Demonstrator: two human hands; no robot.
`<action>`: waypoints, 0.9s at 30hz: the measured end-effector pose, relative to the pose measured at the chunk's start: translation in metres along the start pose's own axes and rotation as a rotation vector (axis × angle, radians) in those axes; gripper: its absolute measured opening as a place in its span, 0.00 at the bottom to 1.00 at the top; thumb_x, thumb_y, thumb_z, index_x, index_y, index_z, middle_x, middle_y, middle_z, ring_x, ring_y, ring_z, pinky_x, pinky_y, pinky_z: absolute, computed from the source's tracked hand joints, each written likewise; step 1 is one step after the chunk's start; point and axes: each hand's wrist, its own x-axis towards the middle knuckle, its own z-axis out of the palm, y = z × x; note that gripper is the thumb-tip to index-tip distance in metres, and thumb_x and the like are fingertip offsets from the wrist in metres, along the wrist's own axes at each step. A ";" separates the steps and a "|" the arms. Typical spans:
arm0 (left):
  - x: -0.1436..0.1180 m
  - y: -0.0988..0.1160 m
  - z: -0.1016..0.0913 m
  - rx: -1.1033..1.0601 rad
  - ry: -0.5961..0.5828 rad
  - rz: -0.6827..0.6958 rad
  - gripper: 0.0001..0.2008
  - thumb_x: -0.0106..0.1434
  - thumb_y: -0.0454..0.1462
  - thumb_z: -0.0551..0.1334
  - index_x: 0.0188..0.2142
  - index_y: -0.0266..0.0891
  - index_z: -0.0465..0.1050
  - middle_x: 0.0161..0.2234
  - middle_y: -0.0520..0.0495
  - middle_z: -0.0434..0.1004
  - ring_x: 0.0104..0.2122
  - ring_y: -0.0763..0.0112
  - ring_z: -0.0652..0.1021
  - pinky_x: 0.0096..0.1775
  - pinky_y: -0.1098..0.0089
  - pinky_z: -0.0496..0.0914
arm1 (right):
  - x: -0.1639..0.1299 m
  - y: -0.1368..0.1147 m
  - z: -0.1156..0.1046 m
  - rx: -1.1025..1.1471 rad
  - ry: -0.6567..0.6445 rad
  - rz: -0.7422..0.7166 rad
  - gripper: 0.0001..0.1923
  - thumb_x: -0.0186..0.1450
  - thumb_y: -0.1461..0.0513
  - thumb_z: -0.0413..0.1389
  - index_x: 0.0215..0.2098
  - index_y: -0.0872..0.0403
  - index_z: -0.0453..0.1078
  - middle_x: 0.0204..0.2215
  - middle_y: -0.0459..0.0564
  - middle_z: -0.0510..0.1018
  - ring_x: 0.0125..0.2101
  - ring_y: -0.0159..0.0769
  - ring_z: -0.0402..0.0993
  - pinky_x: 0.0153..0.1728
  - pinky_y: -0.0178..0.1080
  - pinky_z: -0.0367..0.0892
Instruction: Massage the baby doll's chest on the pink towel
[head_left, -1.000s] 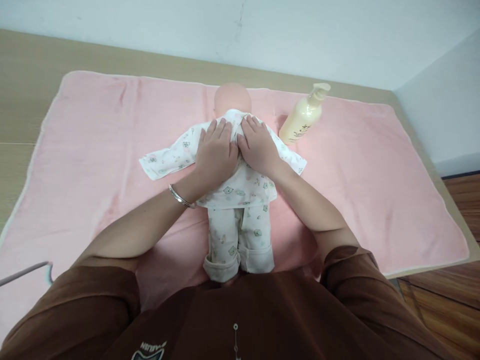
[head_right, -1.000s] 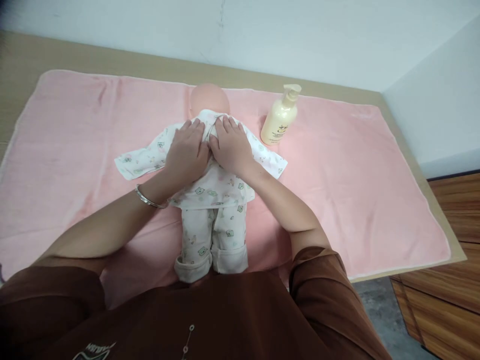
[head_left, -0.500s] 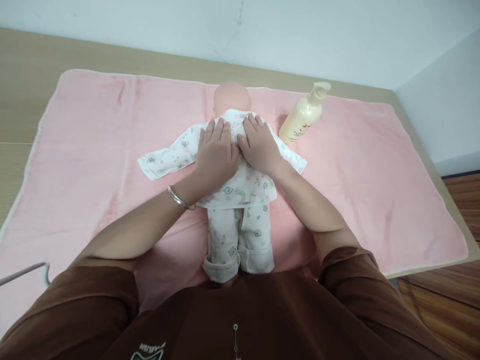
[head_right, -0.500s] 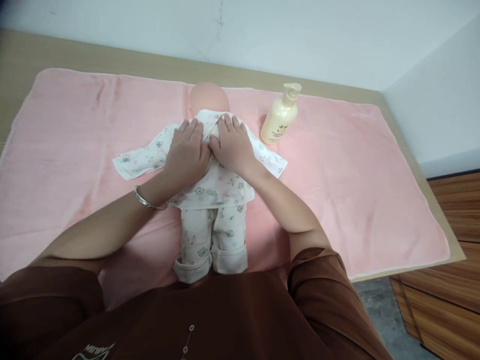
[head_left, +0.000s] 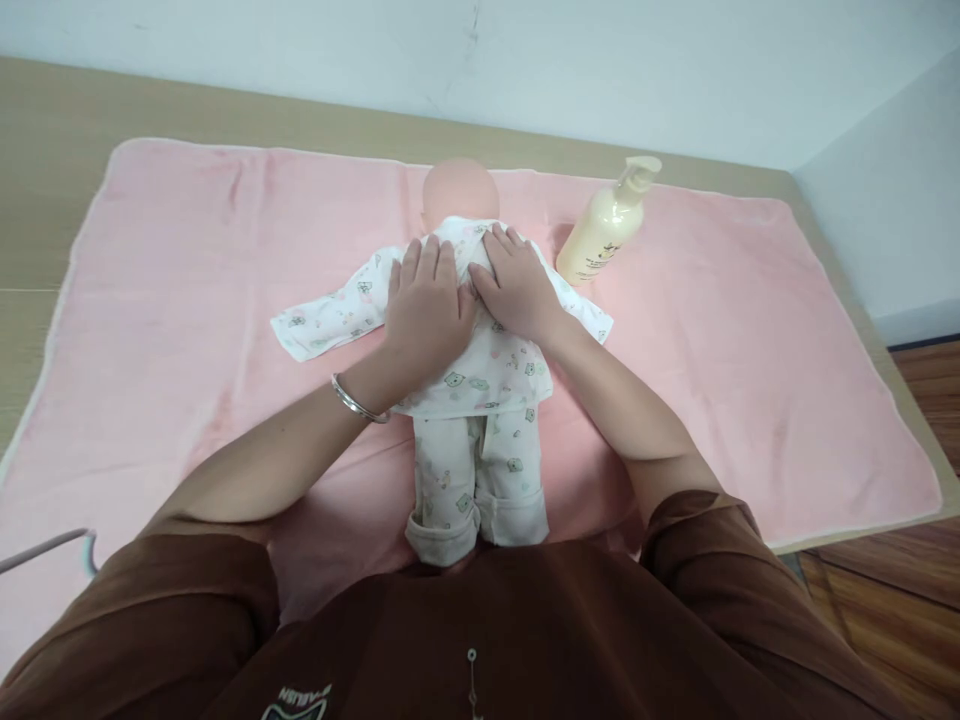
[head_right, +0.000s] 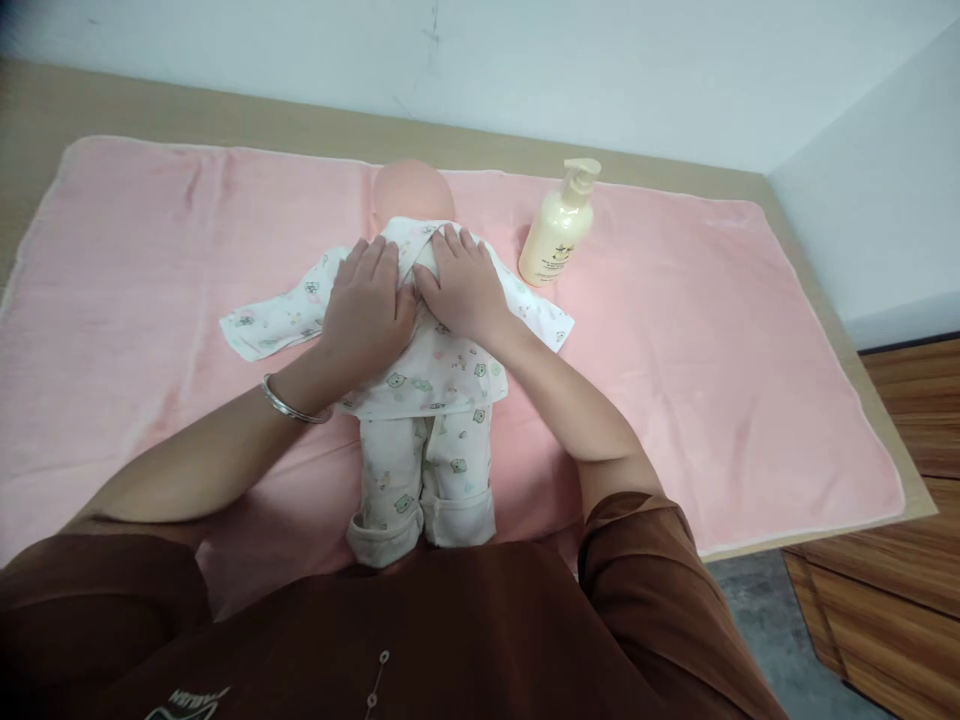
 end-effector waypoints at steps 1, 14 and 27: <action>0.000 0.001 -0.001 0.007 -0.009 0.004 0.33 0.72 0.44 0.46 0.71 0.29 0.55 0.74 0.34 0.55 0.75 0.48 0.53 0.75 0.47 0.47 | 0.002 0.003 0.002 0.001 0.011 -0.001 0.32 0.75 0.59 0.44 0.73 0.67 0.53 0.75 0.63 0.54 0.76 0.55 0.46 0.75 0.59 0.46; 0.015 -0.011 0.005 -0.046 -0.025 -0.052 0.36 0.70 0.45 0.42 0.71 0.22 0.53 0.73 0.33 0.54 0.74 0.50 0.54 0.75 0.48 0.45 | -0.017 -0.015 0.003 -0.024 0.030 -0.035 0.32 0.74 0.61 0.43 0.73 0.69 0.54 0.74 0.64 0.57 0.76 0.52 0.49 0.76 0.53 0.47; 0.006 -0.010 -0.001 -0.047 -0.013 -0.006 0.35 0.72 0.51 0.45 0.70 0.31 0.57 0.73 0.34 0.57 0.74 0.47 0.55 0.75 0.48 0.48 | 0.000 0.004 -0.013 -0.009 -0.094 -0.101 0.34 0.76 0.58 0.46 0.75 0.69 0.49 0.75 0.65 0.52 0.76 0.50 0.46 0.77 0.48 0.45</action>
